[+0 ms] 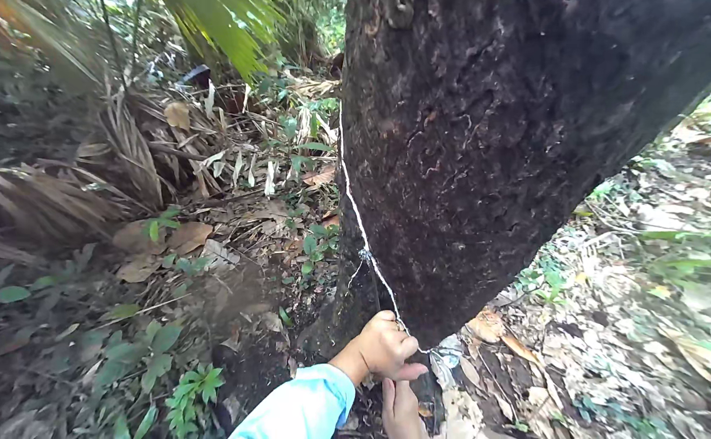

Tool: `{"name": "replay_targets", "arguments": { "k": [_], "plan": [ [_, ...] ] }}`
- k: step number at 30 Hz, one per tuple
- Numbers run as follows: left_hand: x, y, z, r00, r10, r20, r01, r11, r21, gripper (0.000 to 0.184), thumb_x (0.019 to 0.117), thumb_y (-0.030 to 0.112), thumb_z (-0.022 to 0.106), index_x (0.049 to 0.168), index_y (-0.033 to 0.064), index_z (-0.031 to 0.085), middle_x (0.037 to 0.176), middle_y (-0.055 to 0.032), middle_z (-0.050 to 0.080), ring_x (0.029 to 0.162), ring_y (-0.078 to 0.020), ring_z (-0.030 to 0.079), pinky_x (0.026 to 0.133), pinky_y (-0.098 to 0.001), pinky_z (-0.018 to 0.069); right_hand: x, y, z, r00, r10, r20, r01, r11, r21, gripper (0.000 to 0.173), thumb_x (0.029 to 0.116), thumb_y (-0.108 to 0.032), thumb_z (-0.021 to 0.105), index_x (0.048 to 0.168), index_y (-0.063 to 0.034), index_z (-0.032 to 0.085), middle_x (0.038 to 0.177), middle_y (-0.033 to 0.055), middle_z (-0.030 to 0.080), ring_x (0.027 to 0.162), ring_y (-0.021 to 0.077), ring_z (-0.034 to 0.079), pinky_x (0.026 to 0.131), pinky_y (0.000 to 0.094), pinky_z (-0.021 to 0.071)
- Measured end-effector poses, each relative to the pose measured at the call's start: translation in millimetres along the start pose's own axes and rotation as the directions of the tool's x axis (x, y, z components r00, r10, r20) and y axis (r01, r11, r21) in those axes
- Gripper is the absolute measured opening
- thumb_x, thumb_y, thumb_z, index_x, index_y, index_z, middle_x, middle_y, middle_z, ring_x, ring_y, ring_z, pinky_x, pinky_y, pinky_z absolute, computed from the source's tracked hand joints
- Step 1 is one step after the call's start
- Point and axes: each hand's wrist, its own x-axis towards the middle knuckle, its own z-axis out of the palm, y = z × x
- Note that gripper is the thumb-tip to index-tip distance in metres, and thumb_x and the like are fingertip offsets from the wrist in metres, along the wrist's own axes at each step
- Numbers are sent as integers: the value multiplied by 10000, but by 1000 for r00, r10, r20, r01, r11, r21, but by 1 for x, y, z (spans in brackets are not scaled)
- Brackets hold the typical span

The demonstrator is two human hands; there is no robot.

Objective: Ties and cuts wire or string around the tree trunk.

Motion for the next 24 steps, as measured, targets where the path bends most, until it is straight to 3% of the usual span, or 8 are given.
{"name": "replay_targets", "arguments": {
  "k": [12, 16, 24],
  "plan": [
    [5, -8, -5, 999, 44, 23, -42, 995, -88, 562, 940, 556, 512, 586, 120, 532, 436, -11, 464, 404, -156, 465, 521, -327, 403, -2, -27, -6, 996, 89, 27, -89, 996, -20, 329, 1023, -92, 477, 1123, 191, 612, 859, 314, 700, 802, 468, 725, 758, 599, 574],
    [-4, -15, 0, 993, 93, 77, -88, 994, -72, 568, 930, 563, 528, 585, 112, 540, 440, -22, 481, 408, -171, 501, 505, -342, 428, 4, -13, 20, 994, 104, -16, -104, 994, 14, 343, 1018, -86, 463, 1118, 202, 619, 912, 342, 700, 865, 502, 717, 803, 621, 561],
    [-13, -25, 12, 984, 144, 102, -148, 988, 35, 564, 907, 585, 540, 590, 118, 553, 451, -12, 497, 422, -164, 512, 505, -336, 407, 25, 22, 52, 997, 13, -82, -13, 1000, 7, 409, 996, -155, 422, 1042, 167, 670, 917, 305, 722, 869, 462, 736, 785, 578, 582]
  ]
}}
